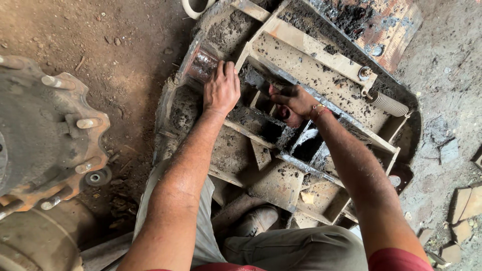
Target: The person uses a scraper to remove thick black grease from the internal compartments of a large mechanical housing. They repeatedly scrape and wipe the surfaces, focusing on the central and side sections of the part.
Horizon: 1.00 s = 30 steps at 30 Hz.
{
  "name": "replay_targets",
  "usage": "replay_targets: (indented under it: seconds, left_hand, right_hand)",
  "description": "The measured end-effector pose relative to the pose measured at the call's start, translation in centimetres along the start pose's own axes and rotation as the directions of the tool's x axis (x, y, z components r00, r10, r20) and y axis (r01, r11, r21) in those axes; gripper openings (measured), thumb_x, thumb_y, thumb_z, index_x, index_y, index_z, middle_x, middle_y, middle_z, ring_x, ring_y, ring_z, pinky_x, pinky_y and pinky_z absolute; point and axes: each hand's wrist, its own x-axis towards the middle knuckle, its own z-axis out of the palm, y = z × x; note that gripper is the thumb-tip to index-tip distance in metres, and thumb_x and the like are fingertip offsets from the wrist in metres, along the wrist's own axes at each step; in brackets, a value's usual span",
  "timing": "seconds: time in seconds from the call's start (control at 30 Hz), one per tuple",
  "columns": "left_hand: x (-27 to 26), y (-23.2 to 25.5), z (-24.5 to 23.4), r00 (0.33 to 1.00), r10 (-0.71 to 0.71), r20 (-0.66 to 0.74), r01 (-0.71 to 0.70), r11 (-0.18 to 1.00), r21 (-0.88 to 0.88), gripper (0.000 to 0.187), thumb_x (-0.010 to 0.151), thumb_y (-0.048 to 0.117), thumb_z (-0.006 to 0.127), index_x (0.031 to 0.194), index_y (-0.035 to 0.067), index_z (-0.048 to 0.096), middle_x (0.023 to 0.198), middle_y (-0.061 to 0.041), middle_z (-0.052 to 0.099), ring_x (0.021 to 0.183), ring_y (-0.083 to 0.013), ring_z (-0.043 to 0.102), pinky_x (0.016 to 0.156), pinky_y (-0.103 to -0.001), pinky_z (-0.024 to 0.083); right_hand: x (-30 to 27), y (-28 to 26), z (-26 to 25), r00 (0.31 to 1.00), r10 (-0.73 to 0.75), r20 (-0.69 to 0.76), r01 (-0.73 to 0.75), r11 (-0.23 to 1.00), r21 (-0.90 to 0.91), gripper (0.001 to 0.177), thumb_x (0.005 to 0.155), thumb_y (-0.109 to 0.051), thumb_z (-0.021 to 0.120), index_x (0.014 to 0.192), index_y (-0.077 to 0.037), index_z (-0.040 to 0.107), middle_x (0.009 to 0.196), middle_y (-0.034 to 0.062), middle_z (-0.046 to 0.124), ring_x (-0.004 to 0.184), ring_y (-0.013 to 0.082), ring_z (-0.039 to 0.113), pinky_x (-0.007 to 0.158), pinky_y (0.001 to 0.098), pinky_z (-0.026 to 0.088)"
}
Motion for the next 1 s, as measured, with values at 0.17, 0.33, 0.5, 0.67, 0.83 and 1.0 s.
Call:
replay_targets:
  seconds: [0.17,0.33,0.5,0.67,0.83,1.0]
  left_hand:
    - [-0.3,0.2,-0.4,1.0,0.012,-0.022,-0.012,1.0,0.009,0.028,0.109,0.022,0.045,0.125,0.0,0.053,0.128,-0.033,0.06,0.098,-0.0397,0.073,0.072,-0.044,0.066]
    - [-0.1,0.8,-1.5,1.0,-0.003,-0.011,0.003,1.0,-0.007,0.028,0.108,0.022,0.045,0.125,0.002,0.054,0.13,-0.033,0.06,0.098,-0.0407,0.072,0.073,-0.046,0.065]
    - [-0.7,2.1,-3.5,0.994,0.023,-0.107,-0.024,1.0,-0.004,0.03,0.104,0.022,0.05,0.125,0.002,0.054,0.127,-0.031,0.061,0.093,-0.0436,0.07,0.066,-0.048,0.061]
    - [-0.8,3.3,-4.8,0.997,-0.031,-0.07,0.031,0.999,-0.01,0.019,0.106,0.024,0.05,0.116,0.009,0.057,0.114,-0.02,0.064,0.09,-0.0446,0.068,0.069,-0.056,0.056]
    - [-0.3,3.4,-5.1,0.998,-0.013,-0.057,0.012,1.0,-0.015,0.021,0.106,0.022,0.048,0.114,0.006,0.056,0.112,-0.022,0.063,0.087,-0.0428,0.069,0.068,-0.053,0.057]
    - [-0.3,3.4,-4.8,0.998,0.001,-0.069,-0.002,1.0,-0.005,0.02,0.106,0.022,0.048,0.113,0.005,0.056,0.11,-0.021,0.064,0.087,-0.0419,0.07,0.068,-0.052,0.058]
  right_hand:
    - [-1.4,0.4,0.4,0.999,0.004,0.033,-0.01,0.984,0.178,0.026,0.098,-0.033,0.07,0.103,-0.007,0.076,0.076,0.0031,0.074,0.061,0.0106,0.069,0.057,0.0296,0.058]
    - [-3.2,-0.3,0.4,0.999,0.023,0.045,-0.037,0.93,0.365,0.022,0.096,-0.028,0.072,0.096,-0.006,0.075,0.07,0.0007,0.068,0.057,0.0079,0.063,0.05,0.0255,0.05]
    - [-6.3,1.0,-0.8,0.997,0.076,-0.005,-0.058,0.808,0.586,0.017,0.097,-0.022,0.074,0.092,-0.006,0.072,0.067,-0.0023,0.062,0.053,0.0062,0.053,0.045,0.0234,0.04]
    - [-7.5,5.0,-6.7,0.971,0.001,-0.241,0.157,0.754,0.638,0.021,0.1,-0.022,0.074,0.097,-0.003,0.068,0.072,-0.0024,0.061,0.058,0.0075,0.055,0.049,0.024,0.042]
    - [-3.7,8.6,-13.9,0.698,0.043,-0.715,0.333,0.864,0.377,0.023,0.098,-0.025,0.068,0.109,-0.005,0.065,0.094,0.005,0.075,0.082,0.0159,0.071,0.075,0.0291,0.058]
    - [4.0,11.1,-14.8,0.447,0.292,-0.846,-0.032,0.95,0.311,0.042,0.108,-0.031,0.044,0.105,0.006,0.063,0.086,0.0235,0.073,0.077,0.0383,0.071,0.072,0.0478,0.055]
